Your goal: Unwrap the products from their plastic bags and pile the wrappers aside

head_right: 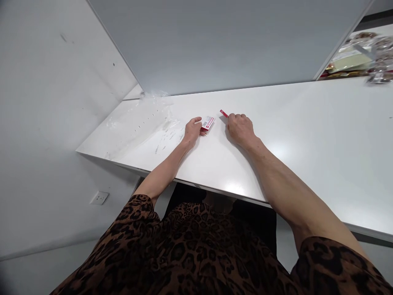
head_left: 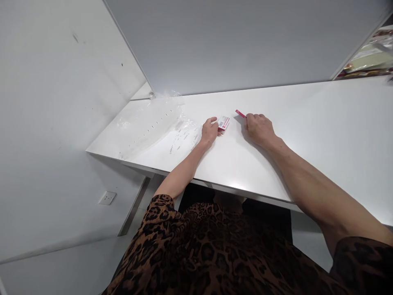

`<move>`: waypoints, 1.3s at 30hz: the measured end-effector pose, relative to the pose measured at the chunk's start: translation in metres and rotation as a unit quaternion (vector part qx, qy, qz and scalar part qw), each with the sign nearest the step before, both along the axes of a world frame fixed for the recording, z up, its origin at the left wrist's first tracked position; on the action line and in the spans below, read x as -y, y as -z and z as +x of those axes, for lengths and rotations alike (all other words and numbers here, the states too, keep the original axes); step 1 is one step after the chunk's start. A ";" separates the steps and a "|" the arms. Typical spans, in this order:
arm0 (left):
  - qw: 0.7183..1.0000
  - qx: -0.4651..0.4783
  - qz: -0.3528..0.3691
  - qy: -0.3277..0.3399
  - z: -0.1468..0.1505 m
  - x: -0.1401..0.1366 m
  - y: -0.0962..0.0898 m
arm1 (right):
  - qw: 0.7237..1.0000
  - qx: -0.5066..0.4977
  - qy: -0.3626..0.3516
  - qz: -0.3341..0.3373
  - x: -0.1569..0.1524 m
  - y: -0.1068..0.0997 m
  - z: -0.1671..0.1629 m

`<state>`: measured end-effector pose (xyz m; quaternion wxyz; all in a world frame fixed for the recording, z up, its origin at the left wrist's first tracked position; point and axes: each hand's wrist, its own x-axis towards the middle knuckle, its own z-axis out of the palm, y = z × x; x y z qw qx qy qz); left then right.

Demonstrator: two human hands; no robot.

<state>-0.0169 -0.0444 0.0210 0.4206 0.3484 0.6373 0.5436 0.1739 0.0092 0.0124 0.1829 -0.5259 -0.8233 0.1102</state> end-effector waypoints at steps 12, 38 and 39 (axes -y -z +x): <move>0.983 0.179 0.019 0.027 0.022 0.017 -0.015 | 0.977 -0.171 0.121 -0.048 -0.015 -0.001 0.012; 0.952 0.301 0.039 0.043 0.026 0.016 -0.009 | 0.968 -0.248 0.017 -0.020 0.027 -0.005 -0.031; 0.948 0.312 0.042 0.041 0.026 0.015 -0.008 | 0.976 -0.220 0.002 -0.003 0.031 -0.003 -0.033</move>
